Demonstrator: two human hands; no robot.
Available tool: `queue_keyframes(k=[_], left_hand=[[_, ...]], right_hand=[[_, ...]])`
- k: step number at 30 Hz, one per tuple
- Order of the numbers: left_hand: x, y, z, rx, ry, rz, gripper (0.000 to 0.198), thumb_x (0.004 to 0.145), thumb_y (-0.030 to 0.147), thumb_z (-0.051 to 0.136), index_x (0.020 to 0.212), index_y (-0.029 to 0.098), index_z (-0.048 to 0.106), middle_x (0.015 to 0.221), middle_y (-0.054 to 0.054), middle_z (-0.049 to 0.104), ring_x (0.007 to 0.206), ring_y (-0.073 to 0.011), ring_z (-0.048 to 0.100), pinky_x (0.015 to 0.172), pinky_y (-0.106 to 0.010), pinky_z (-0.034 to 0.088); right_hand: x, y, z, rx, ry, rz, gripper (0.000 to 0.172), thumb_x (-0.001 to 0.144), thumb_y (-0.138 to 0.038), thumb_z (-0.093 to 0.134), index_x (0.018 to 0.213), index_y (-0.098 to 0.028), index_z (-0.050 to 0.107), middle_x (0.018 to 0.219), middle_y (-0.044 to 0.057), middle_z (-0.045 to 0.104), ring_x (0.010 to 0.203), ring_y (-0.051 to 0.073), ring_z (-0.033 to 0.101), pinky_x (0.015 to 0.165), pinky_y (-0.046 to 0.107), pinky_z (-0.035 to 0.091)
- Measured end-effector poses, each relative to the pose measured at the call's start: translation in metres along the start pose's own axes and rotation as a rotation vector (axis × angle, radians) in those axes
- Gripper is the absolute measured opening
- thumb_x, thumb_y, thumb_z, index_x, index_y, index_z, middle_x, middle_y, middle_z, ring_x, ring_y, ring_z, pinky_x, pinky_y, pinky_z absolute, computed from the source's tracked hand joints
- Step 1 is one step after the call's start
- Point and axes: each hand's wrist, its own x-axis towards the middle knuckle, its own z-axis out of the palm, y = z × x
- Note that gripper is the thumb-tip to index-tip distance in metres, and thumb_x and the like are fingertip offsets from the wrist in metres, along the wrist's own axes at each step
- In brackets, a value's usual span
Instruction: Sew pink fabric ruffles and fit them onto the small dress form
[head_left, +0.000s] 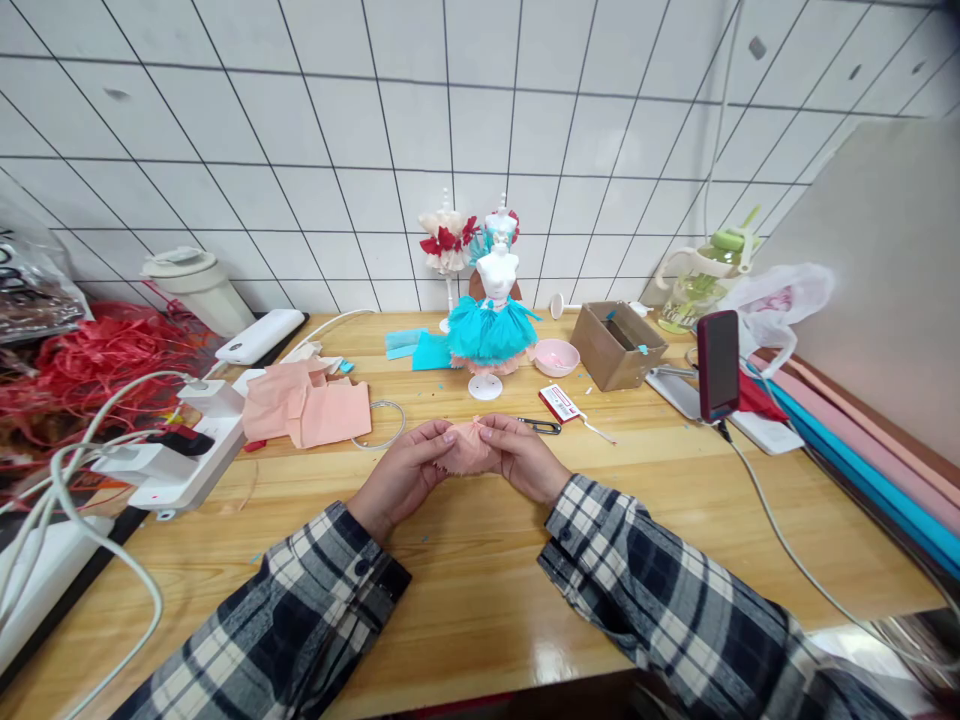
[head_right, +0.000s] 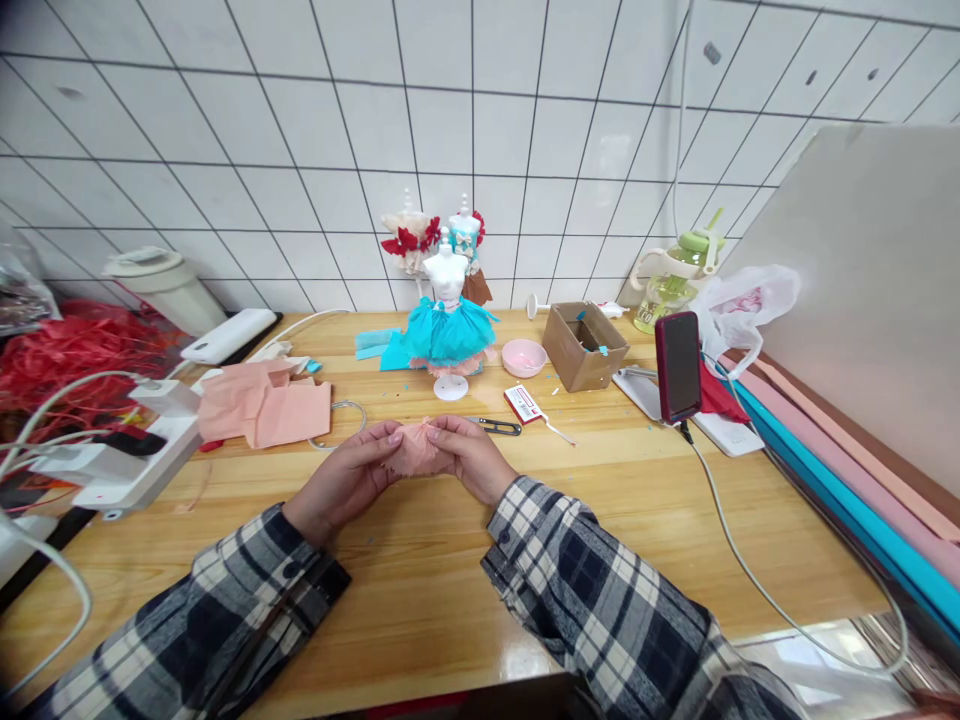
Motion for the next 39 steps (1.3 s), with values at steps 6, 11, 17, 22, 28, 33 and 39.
queue_keyframes(k=[6, 11, 17, 22, 28, 33, 39], left_hand=[[0.0, 0.001, -0.004, 0.023, -0.009, -0.012, 0.033, 0.063, 0.022, 0.085, 0.089, 0.017, 0.066, 0.087, -0.001, 0.066, 0.079, -0.0143, 0.06, 0.072, -0.024, 0.046], [-0.002, 0.003, -0.004, 0.098, -0.075, -0.067, 0.03, 0.075, 0.039, 0.076, 0.09, 0.015, 0.067, 0.089, -0.006, 0.067, 0.081, -0.0174, 0.061, 0.073, -0.027, 0.045], [0.0, 0.004, -0.006, 0.112, 0.008, -0.078, 0.022, 0.073, 0.031, 0.078, 0.083, 0.015, 0.066, 0.08, -0.003, 0.068, 0.076, -0.0149, 0.062, 0.073, -0.026, 0.048], [0.002, 0.004, -0.008, 0.051, 0.078, -0.01, 0.028, 0.067, 0.021, 0.083, 0.083, 0.018, 0.061, 0.076, 0.001, 0.065, 0.069, -0.0115, 0.062, 0.063, -0.02, 0.048], [0.0, 0.005, -0.007, 0.061, 0.088, 0.051, 0.028, 0.068, 0.027, 0.081, 0.087, 0.017, 0.063, 0.078, 0.0, 0.065, 0.071, -0.012, 0.062, 0.066, -0.022, 0.049], [0.003, 0.002, -0.005, 0.241, 0.212, 0.202, 0.033, 0.063, 0.027, 0.084, 0.087, 0.017, 0.064, 0.074, 0.002, 0.063, 0.066, -0.0094, 0.057, 0.061, -0.018, 0.044], [-0.001, 0.002, -0.004, 0.22, 0.179, 0.28, 0.05, 0.067, 0.033, 0.081, 0.11, 0.018, 0.061, 0.092, -0.003, 0.066, 0.079, -0.0129, 0.061, 0.07, -0.023, 0.047]], right_hand=[[0.006, 0.004, 0.004, -0.021, 0.004, -0.022, 0.041, 0.063, -0.047, 0.081, 0.086, -0.017, 0.064, 0.077, 0.001, 0.063, 0.069, 0.015, 0.059, 0.062, 0.029, 0.051], [0.007, 0.008, 0.002, -0.054, 0.102, -0.068, 0.036, 0.059, -0.041, 0.084, 0.076, -0.017, 0.063, 0.07, -0.002, 0.061, 0.063, 0.011, 0.054, 0.06, 0.023, 0.044], [0.008, 0.011, -0.001, -0.187, 0.087, -0.077, 0.036, 0.06, -0.044, 0.082, 0.076, -0.017, 0.064, 0.068, -0.002, 0.061, 0.06, 0.01, 0.051, 0.056, 0.022, 0.037], [0.008, 0.008, 0.001, -0.208, 0.113, -0.104, 0.039, 0.059, -0.047, 0.081, 0.077, -0.018, 0.064, 0.067, -0.002, 0.061, 0.06, 0.012, 0.053, 0.057, 0.024, 0.039], [0.006, 0.01, 0.0, -0.291, 0.05, -0.134, 0.041, 0.06, -0.051, 0.079, 0.079, -0.017, 0.064, 0.066, -0.002, 0.061, 0.059, 0.012, 0.052, 0.055, 0.024, 0.04], [0.003, 0.01, -0.002, -0.437, 0.007, -0.258, 0.037, 0.071, -0.053, 0.071, 0.074, -0.016, 0.066, 0.072, 0.0, 0.062, 0.071, 0.014, 0.054, 0.064, 0.026, 0.042], [0.0, 0.01, 0.001, -0.468, 0.085, -0.292, 0.032, 0.07, -0.047, 0.073, 0.073, -0.015, 0.067, 0.069, -0.001, 0.062, 0.068, 0.014, 0.053, 0.068, 0.027, 0.042]])
